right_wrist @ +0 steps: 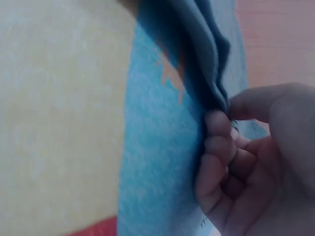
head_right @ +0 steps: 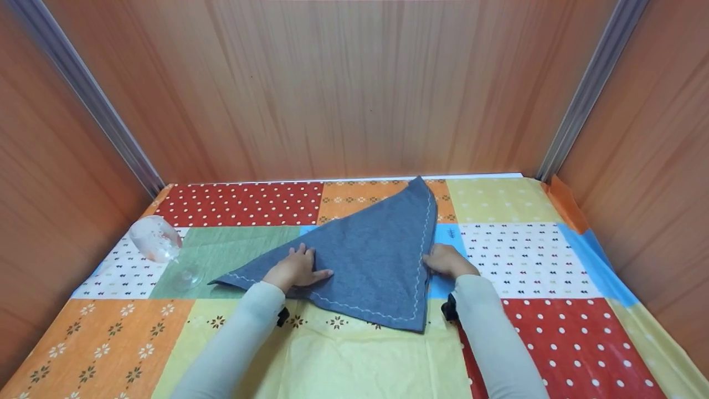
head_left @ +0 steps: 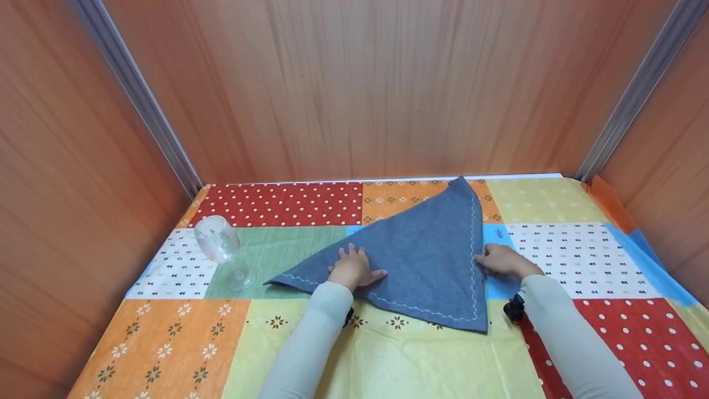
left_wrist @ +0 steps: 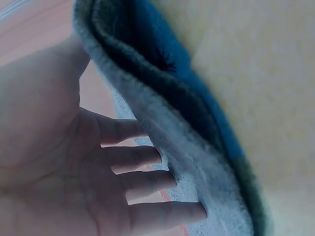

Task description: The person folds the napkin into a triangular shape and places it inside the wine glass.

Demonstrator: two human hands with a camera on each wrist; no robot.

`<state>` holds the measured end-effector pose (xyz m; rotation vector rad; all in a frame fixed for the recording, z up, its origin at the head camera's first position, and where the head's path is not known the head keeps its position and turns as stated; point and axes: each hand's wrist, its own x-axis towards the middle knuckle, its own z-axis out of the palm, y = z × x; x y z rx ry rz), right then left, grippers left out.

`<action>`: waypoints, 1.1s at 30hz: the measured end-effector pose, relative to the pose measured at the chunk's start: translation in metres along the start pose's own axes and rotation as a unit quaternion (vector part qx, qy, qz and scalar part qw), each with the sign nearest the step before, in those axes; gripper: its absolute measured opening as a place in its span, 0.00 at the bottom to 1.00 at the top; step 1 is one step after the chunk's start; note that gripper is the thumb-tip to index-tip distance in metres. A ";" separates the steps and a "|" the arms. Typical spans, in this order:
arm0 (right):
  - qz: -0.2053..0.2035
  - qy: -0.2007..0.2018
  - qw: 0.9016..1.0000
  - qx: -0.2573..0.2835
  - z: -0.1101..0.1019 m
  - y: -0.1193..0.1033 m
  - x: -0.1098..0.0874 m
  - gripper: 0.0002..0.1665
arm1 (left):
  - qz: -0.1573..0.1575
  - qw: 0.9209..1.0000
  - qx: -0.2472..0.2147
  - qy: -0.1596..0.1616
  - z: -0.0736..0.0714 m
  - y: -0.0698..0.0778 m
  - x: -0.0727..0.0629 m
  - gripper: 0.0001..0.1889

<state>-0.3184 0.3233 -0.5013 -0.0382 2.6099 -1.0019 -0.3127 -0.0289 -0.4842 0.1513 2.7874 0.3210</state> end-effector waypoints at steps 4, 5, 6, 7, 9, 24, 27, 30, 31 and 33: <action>-0.007 -0.023 1.000 0.003 -0.002 0.000 -0.005 0.14 | 0.008 1.000 -0.002 0.000 0.000 -0.002 0.002 0.47; -0.008 -0.028 1.000 0.002 -0.002 0.000 -0.006 0.14 | 0.011 1.000 -0.002 -0.001 0.000 -0.003 0.003 0.47; -0.012 -0.034 0.999 0.000 -0.003 0.000 -0.006 0.14 | 0.014 1.000 -0.002 -0.002 -0.001 -0.004 0.004 0.47; -0.014 -0.040 0.999 -0.002 -0.003 0.000 -0.007 0.14 | 0.017 1.000 -0.002 -0.001 -0.001 -0.005 0.005 0.47; -0.012 -0.048 0.999 -0.006 -0.004 0.000 -0.007 0.15 | 0.024 1.000 -0.002 -0.003 -0.002 -0.007 0.007 0.47; -0.027 -0.119 0.992 -0.016 -0.008 -0.002 -0.016 0.26 | 0.070 0.996 -0.052 0.014 -0.007 -0.028 0.028 0.43; -0.033 -0.119 0.992 -0.016 -0.008 -0.002 -0.016 0.26 | 0.064 0.997 -0.045 0.022 -0.006 -0.026 0.029 0.41; -0.033 -0.117 0.993 -0.015 -0.008 -0.002 -0.017 0.26 | 0.044 0.998 -0.034 0.028 -0.003 -0.019 0.024 0.38; -0.036 -0.117 0.992 -0.016 -0.007 -0.001 -0.016 0.26 | 0.036 0.999 -0.029 0.028 -0.002 -0.016 0.022 0.36; -0.036 -0.114 0.993 -0.012 -0.007 -0.001 -0.016 0.26 | 0.024 0.999 -0.021 0.023 0.000 -0.009 0.017 0.35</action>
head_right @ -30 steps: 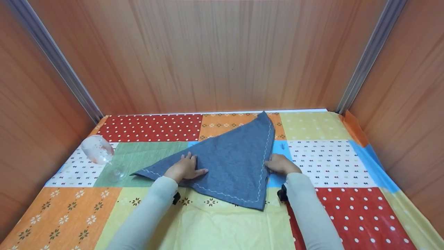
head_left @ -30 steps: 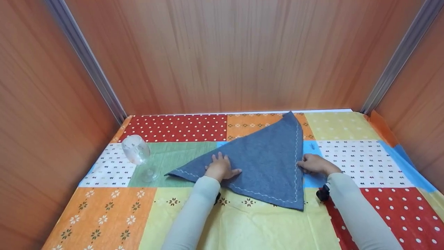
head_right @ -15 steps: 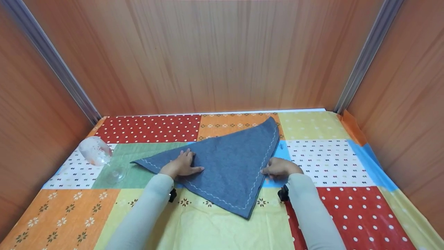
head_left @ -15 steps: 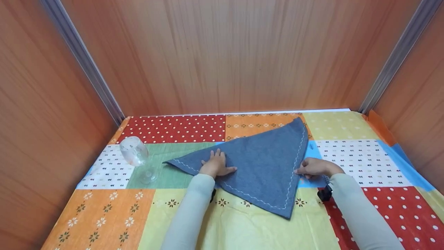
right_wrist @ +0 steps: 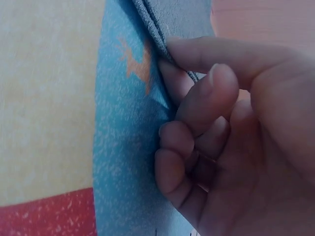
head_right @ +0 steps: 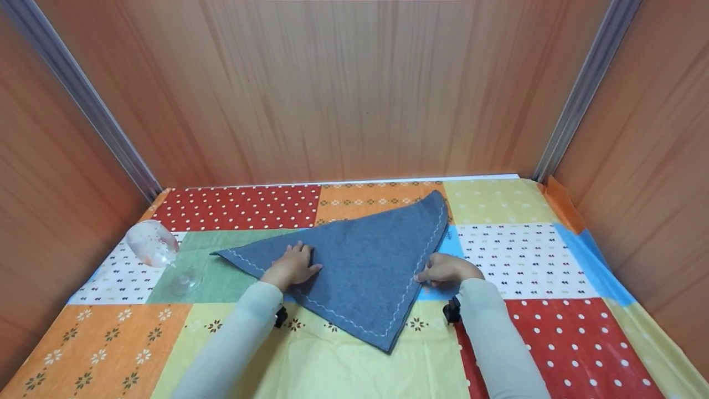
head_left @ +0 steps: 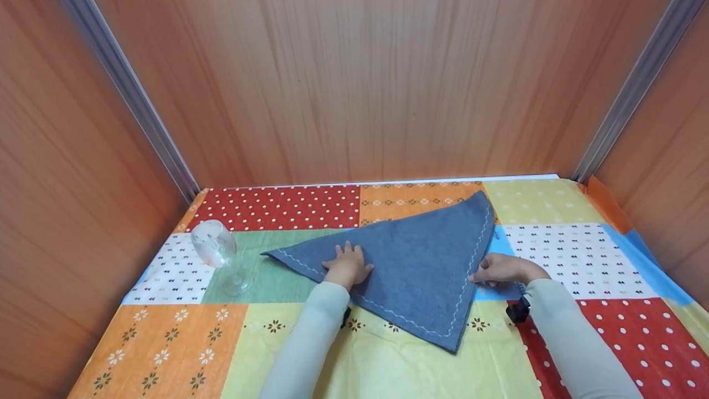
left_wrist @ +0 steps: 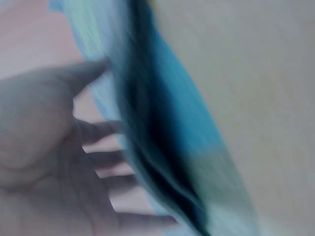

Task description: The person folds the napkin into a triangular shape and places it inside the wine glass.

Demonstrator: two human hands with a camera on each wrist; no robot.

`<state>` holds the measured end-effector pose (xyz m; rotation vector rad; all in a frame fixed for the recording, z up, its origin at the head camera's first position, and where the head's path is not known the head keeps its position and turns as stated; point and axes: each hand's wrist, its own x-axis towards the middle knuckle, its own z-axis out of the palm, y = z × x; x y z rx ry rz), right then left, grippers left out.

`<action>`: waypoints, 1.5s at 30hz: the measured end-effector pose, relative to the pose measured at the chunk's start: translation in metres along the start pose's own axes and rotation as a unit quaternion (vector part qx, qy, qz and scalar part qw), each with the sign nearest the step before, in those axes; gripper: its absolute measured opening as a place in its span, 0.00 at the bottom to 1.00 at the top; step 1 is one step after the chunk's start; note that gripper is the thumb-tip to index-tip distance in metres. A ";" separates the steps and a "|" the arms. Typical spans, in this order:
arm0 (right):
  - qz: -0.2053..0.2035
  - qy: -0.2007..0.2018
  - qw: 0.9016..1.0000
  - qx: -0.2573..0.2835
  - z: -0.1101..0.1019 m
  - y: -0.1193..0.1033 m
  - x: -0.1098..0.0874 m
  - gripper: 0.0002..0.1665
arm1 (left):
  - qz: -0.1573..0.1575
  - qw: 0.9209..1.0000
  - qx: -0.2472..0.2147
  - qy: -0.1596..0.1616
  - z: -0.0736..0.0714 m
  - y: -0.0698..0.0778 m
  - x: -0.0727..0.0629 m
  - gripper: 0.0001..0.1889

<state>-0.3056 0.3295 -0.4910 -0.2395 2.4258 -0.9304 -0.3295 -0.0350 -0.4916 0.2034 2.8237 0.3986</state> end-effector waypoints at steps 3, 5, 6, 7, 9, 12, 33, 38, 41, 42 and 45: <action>-0.002 0.009 0.999 0.034 0.000 0.002 0.002 0.24 | -0.009 1.000 0.018 -0.009 0.004 0.008 -0.005 0.38; 0.002 0.023 0.998 0.067 0.000 0.004 0.004 0.24 | -0.010 0.999 0.030 -0.013 0.006 0.010 -0.007 0.41; 0.003 0.033 0.996 0.083 0.000 0.005 0.005 0.24 | -0.010 0.999 0.033 -0.013 0.007 0.011 -0.007 0.43; 0.005 0.044 0.994 0.098 0.000 0.006 0.006 0.24 | -0.010 0.999 0.037 -0.012 0.007 0.010 -0.008 0.44; 0.014 0.073 0.990 0.121 0.000 0.009 0.009 0.25 | -0.008 0.999 0.039 -0.012 0.008 0.010 -0.008 0.45; 0.027 0.109 0.983 0.145 0.000 0.015 0.012 0.23 | 0.003 0.999 0.033 -0.016 0.009 0.009 -0.009 0.46; -0.013 0.047 0.991 0.128 0.000 0.022 0.004 0.14 | 0.060 0.998 -0.018 -0.023 -0.005 -0.018 0.006 0.44; -0.012 0.034 0.993 0.115 0.002 0.019 0.004 0.15 | 0.069 0.997 -0.034 -0.016 -0.007 -0.027 0.011 0.41; -0.010 0.034 0.993 0.109 0.003 0.018 0.004 0.15 | 0.074 0.996 -0.038 -0.013 -0.007 -0.028 0.012 0.40; -0.010 0.037 0.994 0.107 0.003 0.018 0.004 0.15 | 0.076 0.996 -0.040 -0.013 -0.007 -0.028 0.011 0.40; -0.013 0.042 0.994 0.099 0.003 0.018 0.005 0.15 | 0.077 0.996 -0.042 -0.012 -0.008 -0.028 0.011 0.40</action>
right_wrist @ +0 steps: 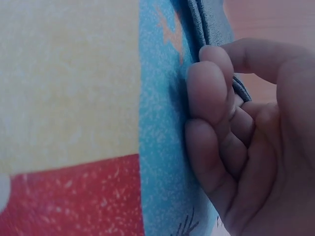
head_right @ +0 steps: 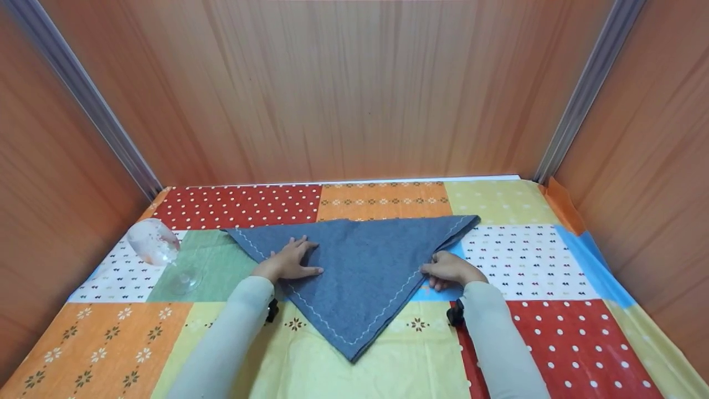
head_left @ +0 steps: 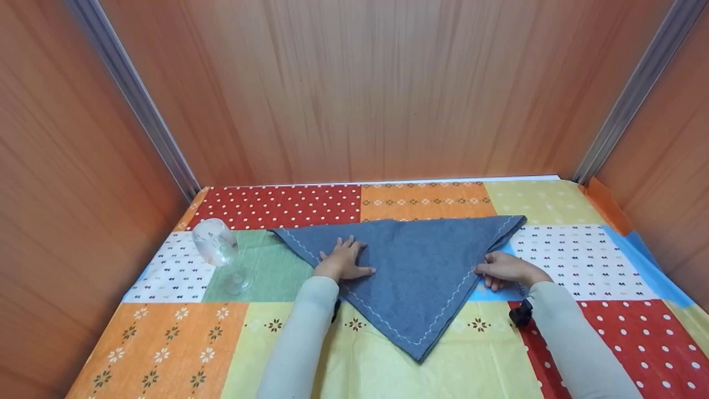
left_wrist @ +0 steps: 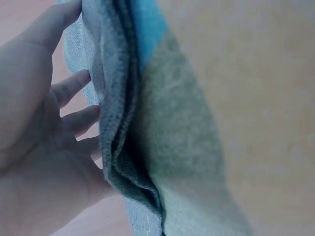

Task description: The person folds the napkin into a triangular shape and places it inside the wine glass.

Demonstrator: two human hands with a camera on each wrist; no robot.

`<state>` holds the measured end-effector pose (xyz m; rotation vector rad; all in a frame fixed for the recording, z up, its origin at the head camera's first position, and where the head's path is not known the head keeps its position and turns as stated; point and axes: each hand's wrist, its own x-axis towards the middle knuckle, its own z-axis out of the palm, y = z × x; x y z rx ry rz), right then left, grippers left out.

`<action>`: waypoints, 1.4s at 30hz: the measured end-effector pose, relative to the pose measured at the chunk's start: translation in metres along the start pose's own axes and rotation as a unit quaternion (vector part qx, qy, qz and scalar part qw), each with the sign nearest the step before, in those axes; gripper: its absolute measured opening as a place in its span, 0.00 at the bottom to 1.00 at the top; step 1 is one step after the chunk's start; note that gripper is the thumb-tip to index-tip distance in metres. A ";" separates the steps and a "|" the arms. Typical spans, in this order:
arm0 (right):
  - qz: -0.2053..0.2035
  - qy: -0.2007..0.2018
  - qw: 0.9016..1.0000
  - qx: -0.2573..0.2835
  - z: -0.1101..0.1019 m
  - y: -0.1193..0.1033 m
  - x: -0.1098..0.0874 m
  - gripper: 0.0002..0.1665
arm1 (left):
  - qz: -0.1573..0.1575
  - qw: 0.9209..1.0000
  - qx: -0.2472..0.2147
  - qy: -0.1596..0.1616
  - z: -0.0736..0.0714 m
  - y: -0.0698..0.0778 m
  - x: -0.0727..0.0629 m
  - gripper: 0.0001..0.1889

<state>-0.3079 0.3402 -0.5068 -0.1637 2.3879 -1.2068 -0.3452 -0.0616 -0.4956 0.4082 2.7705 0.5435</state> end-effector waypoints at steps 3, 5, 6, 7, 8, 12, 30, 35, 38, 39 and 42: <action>0.000 0.002 1.000 0.003 -0.001 0.001 0.000 0.17 | 0.003 1.000 -0.001 -0.003 -0.002 0.000 0.001 0.41; 0.000 0.002 1.000 0.006 -0.002 0.001 -0.001 0.19 | 0.008 1.000 -0.004 -0.005 -0.003 -0.001 0.002 0.41; -0.004 0.000 1.000 0.005 -0.002 0.001 -0.001 0.19 | 0.010 1.000 -0.004 -0.006 -0.003 -0.001 0.002 0.41; -0.005 -0.001 1.000 0.005 -0.002 0.001 -0.001 0.19 | 0.013 1.000 -0.005 -0.006 -0.004 -0.002 0.002 0.41; -0.009 -0.005 1.000 0.003 -0.002 0.001 -0.002 0.19 | 0.015 1.000 -0.006 -0.006 -0.004 -0.004 0.003 0.41; -0.011 -0.013 1.000 -0.007 -0.001 -0.001 -0.002 0.18 | 0.022 1.000 -0.014 -0.006 -0.006 -0.007 0.003 0.41; 0.014 -0.002 0.999 -0.029 -0.001 -0.005 -0.003 0.23 | 0.008 1.000 -0.019 -0.003 -0.008 -0.011 0.005 0.42; 0.010 -0.011 0.999 -0.033 0.000 -0.005 -0.005 0.23 | 0.011 1.000 -0.022 -0.003 -0.009 -0.013 0.006 0.42; 0.004 -0.007 0.999 -0.031 0.001 -0.004 -0.005 0.24 | 0.012 1.000 -0.022 0.001 -0.008 -0.014 0.005 0.42; 0.003 -0.005 1.000 -0.030 0.001 -0.003 -0.005 0.24 | 0.012 1.000 -0.021 0.002 -0.007 -0.015 0.005 0.42; -0.001 0.001 1.000 -0.029 0.003 -0.003 -0.003 0.25 | 0.013 1.000 -0.019 0.007 -0.007 -0.017 0.003 0.42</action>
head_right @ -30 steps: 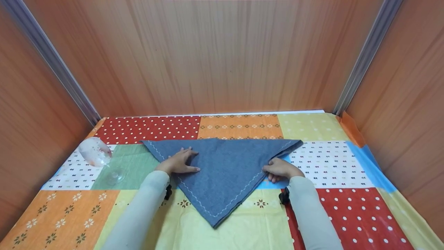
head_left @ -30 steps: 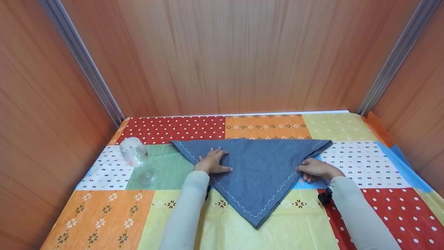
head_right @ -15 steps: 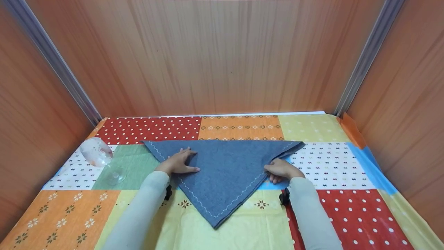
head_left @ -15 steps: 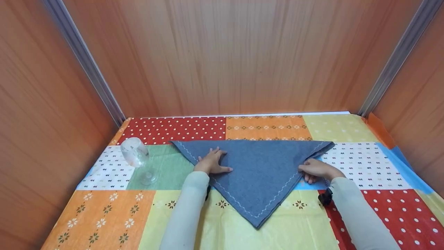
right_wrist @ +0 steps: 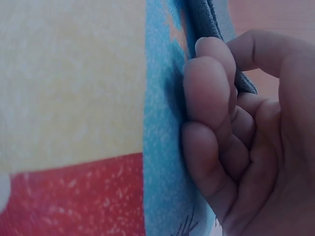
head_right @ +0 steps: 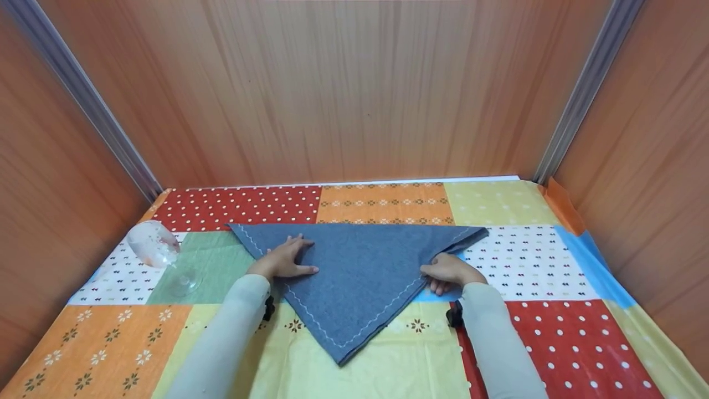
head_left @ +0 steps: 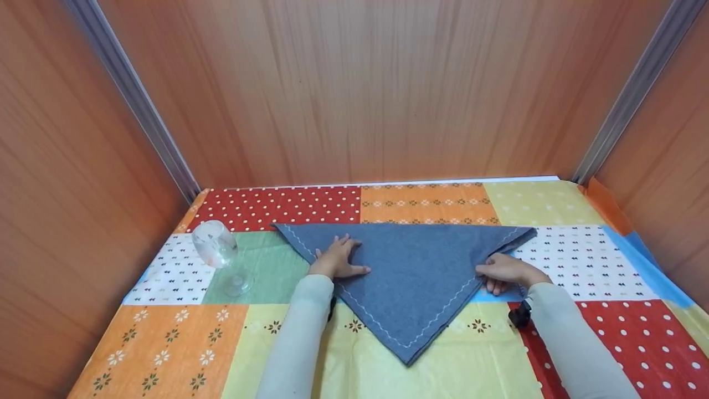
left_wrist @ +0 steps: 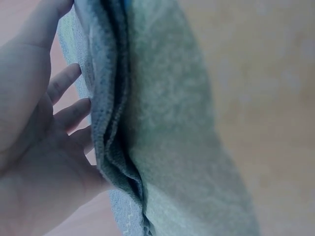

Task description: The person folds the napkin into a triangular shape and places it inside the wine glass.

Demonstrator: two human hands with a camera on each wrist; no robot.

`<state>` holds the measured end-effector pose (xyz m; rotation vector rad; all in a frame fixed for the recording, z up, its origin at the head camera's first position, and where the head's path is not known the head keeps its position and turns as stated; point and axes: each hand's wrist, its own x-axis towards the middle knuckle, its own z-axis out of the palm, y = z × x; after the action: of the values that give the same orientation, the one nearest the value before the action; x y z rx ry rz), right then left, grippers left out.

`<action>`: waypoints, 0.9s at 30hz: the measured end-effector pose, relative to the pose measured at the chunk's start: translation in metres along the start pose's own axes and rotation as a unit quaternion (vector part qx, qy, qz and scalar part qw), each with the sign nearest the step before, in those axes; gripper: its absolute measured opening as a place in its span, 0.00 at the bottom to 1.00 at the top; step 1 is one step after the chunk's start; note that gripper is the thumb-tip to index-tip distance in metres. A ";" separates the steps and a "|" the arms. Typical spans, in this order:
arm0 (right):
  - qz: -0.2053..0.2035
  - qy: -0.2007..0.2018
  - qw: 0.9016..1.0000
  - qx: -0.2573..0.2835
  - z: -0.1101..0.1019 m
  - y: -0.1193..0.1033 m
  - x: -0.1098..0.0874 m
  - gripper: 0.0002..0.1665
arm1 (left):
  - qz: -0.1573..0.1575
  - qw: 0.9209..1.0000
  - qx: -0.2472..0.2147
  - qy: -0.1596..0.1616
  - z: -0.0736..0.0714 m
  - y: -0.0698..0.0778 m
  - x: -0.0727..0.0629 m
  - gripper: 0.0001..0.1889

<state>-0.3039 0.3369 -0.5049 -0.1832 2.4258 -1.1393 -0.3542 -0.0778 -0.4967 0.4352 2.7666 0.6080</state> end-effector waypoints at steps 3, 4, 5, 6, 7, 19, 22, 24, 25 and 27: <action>0.001 0.001 1.000 -0.003 0.000 0.000 0.001 0.25 | -0.001 1.000 0.001 0.003 0.000 0.000 -0.001 0.41; 0.002 0.002 1.000 -0.003 0.001 0.000 0.001 0.25 | -0.002 1.000 0.001 0.002 0.000 0.000 -0.001 0.41; 0.004 0.002 1.000 -0.003 0.000 0.000 0.001 0.25 | -0.002 1.000 0.002 0.002 0.000 0.000 -0.001 0.41; 0.008 0.002 1.000 -0.003 0.000 0.001 0.001 0.25 | -0.002 1.000 0.004 0.002 0.000 0.001 -0.001 0.41; 0.012 0.003 1.000 -0.004 0.000 0.001 0.001 0.26 | -0.002 1.000 0.005 0.001 0.000 0.001 -0.001 0.41; 0.061 0.035 0.997 0.016 -0.009 0.002 -0.002 0.33 | -0.003 1.000 -0.012 -0.003 0.002 0.001 0.002 0.42; 0.072 0.057 0.996 0.018 -0.014 0.005 -0.003 0.31 | -0.005 1.000 -0.012 -0.004 0.002 0.001 0.002 0.42; 0.077 0.076 0.994 0.023 -0.017 0.009 -0.004 0.28 | -0.005 1.000 -0.012 -0.003 0.002 0.002 0.001 0.42; 0.082 0.089 0.992 0.030 -0.019 0.011 -0.004 0.26 | -0.005 1.000 -0.011 -0.002 0.002 0.002 0.000 0.42; 0.092 0.110 0.988 0.050 -0.022 0.015 -0.005 0.24 | -0.005 1.000 -0.012 0.000 0.002 0.002 0.000 0.42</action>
<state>-0.3078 0.3634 -0.5025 0.2055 2.5032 -1.2488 -0.3530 -0.0756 -0.4972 0.4169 2.7574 0.6376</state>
